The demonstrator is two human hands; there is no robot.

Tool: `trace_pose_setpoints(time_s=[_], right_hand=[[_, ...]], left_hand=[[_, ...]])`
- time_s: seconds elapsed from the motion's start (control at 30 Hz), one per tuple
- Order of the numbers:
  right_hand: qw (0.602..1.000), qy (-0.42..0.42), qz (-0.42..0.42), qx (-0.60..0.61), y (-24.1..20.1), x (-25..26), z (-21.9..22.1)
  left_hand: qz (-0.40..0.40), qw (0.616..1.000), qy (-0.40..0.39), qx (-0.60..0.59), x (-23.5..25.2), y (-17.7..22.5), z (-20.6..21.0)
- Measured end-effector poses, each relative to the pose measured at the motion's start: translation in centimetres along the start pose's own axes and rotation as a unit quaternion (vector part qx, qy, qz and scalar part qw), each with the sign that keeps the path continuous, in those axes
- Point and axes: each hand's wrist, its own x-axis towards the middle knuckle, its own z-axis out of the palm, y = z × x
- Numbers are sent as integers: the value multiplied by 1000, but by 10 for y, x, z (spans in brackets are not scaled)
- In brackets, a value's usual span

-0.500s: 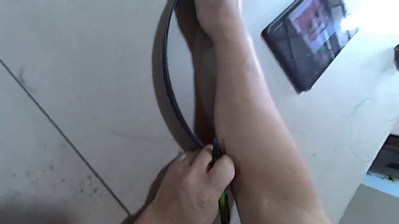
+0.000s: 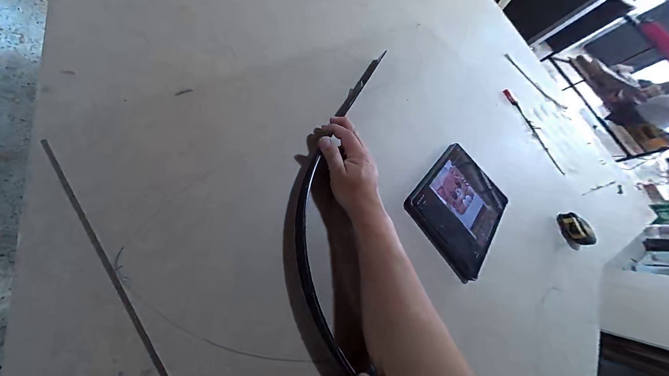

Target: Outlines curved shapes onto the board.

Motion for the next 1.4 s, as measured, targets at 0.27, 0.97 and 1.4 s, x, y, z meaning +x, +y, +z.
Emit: trace_pose_setpoints(time_s=[0.27,0.97,1.4], right_hand=[[999,-20,-8,-33,0,-2,-2],[996,-8,-50,-67,-6,-2,5],[997,-58,20,-56,-14,-4,-7]], left_hand=[[-4,1000,-14,-2,-1,-1,1],[3,1000,13,-13,-3,-1,2],[7,997,71,23,-9,-1,10]])
